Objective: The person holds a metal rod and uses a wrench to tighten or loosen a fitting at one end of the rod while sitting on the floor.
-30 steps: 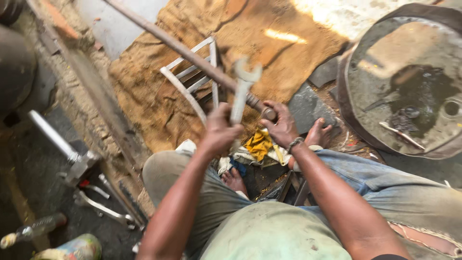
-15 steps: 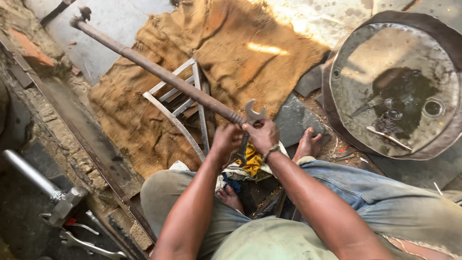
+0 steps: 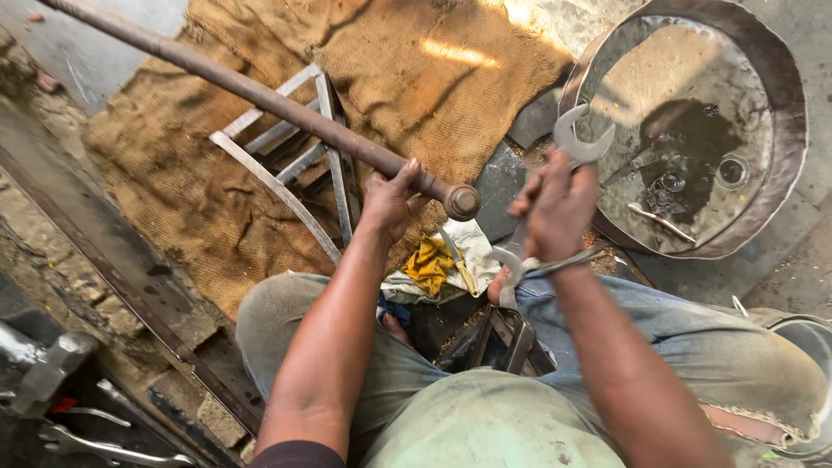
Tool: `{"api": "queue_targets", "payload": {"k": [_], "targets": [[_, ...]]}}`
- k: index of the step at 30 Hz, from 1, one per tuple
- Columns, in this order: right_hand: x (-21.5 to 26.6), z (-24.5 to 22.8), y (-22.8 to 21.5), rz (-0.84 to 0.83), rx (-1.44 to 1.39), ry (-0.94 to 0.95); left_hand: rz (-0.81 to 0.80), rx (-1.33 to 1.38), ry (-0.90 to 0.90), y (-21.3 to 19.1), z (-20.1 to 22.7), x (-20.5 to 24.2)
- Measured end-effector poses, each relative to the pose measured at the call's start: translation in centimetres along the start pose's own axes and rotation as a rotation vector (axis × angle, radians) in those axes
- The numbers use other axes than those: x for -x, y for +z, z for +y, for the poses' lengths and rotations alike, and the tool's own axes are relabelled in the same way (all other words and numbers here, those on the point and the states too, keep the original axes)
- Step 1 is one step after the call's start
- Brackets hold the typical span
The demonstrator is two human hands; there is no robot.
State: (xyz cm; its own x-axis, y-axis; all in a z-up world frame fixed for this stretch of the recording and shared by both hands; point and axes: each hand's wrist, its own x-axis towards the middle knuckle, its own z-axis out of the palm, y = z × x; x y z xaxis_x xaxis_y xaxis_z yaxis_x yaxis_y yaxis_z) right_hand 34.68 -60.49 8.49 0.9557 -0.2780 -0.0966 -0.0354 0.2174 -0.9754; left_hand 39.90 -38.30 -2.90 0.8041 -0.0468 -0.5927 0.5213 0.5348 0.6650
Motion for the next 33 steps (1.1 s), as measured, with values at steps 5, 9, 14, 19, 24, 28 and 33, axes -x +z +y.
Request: {"api": "queue_targets", "payload": {"k": [5, 9, 14, 19, 24, 28, 33], "targets": [[1.9, 0.8, -3.9, -0.086, 0.32, 0.64, 0.041, -0.035, -0.007, 1.0, 0.9, 0.7], [4.9, 5.4, -4.4, -0.126, 0.387, 0.704, 0.021, 0.023, -0.001, 0.5, 0.0, 0.3], [5.9, 7.8, -1.8, -0.134, 0.439, 0.667, 0.076, 0.005, -0.019, 1.0, 0.1, 0.3], [5.4, 8.8, -0.8, -0.148, 0.199, 0.663, 0.007, 0.106, 0.019, 0.5, -0.8, 0.0], [5.5, 10.6, -1.5, -0.179, 0.43, 0.672, -0.05, 0.36, 0.049, 1.0, -2.5, -1.0], [5.6, 11.2, -1.4, -0.298, 0.974, 0.39, 0.044, 0.458, 0.032, 2.3, -3.0, -1.3], [5.1, 10.1, -1.2, -0.343, 1.082, 0.287, 0.197, 0.398, 0.012, 3.4, -2.5, -1.2]]}}
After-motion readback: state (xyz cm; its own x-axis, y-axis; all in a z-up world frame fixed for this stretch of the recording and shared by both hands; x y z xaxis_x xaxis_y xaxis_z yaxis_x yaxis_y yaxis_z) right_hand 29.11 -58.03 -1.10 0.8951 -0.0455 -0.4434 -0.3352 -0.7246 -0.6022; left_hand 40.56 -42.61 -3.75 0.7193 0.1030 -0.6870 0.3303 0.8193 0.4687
